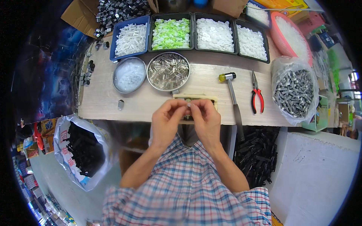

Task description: Assemble small components into plastic housings using hands and a hammer on a factory workbench.

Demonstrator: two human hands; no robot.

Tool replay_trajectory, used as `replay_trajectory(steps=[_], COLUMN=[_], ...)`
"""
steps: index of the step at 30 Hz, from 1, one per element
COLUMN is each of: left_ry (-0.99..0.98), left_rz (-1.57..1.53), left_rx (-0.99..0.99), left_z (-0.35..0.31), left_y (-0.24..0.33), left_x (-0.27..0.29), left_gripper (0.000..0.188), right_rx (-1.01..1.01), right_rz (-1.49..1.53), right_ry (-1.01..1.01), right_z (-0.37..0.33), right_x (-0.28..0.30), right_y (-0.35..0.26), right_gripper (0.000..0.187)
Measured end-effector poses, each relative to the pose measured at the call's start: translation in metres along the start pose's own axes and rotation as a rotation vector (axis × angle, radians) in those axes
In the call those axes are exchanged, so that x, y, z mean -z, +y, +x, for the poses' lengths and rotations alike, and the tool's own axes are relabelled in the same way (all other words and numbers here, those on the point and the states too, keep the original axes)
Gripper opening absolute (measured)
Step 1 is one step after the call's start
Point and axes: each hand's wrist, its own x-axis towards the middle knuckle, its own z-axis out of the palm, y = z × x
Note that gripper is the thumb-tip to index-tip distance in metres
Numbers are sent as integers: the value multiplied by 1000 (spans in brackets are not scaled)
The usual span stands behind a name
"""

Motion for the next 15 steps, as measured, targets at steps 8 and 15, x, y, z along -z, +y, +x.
replay_trajectory(steps=[8,15], left_ry=[48,114], left_rz=[106,375], left_rx=[-29,-138], left_z=[-9,-17], left_y=[5,10], left_x=[-5,-8], left_gripper=[15,17], right_rx=[13,413], right_rz=[-63,-464], right_ry=[52,126], right_z=[-10,-18], right_x=[3,-2], right_y=[4,0], right_gripper=[11,8])
